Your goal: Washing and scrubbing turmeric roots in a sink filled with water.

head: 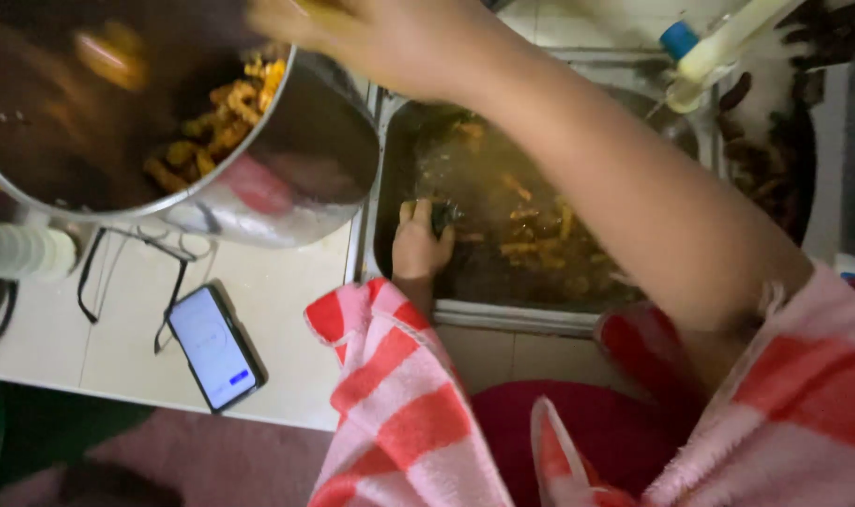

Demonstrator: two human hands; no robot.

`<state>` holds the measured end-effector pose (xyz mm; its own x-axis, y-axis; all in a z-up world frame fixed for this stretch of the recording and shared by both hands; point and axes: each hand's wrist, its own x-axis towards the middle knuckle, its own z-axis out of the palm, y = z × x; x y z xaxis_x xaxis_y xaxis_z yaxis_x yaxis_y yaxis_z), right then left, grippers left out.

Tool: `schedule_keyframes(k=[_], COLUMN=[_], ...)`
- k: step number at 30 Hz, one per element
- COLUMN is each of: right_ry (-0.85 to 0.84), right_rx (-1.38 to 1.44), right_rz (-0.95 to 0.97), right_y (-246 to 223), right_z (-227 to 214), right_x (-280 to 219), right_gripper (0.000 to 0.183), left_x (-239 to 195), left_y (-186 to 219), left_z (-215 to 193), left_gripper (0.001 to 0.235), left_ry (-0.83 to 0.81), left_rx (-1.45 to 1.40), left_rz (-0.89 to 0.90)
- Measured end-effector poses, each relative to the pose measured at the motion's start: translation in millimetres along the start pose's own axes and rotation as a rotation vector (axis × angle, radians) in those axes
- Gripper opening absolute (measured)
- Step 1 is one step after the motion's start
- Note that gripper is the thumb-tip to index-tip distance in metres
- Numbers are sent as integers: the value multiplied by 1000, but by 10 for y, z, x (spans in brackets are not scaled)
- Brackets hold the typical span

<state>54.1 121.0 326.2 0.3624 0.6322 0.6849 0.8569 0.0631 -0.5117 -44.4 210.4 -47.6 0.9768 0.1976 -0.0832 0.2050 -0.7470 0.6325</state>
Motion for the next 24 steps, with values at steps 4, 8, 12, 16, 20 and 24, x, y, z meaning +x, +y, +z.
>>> schedule_keyframes(k=[4,8,12,16,20,24], right_ry=[-226,-549,-712,-816,-314,578], right_rx=[9,-7,-434,-384,202,1258], right_rz=[272,753,850,1066,1380,1468], right_y=[1063,1432,1749,1561,1183,1138], right_z=[347,589,643,726,396,231], right_x=[-1828,-3517,-4224,-4173,-3675,-3746], right_gripper=[20,5,59,48,52,40], left_x=[-21,24,481,773,889,725], left_y=[165,378,468,404,270,567], left_z=[-82,-38,240,499,828,504], left_gripper=[47,48,46,44,58,42], left_ry=[-23,-174,-276,-212,-507,-334], left_rx=[-69,-51,80,271,325,-183], left_rz=[31,50,50,51,-11,-3])
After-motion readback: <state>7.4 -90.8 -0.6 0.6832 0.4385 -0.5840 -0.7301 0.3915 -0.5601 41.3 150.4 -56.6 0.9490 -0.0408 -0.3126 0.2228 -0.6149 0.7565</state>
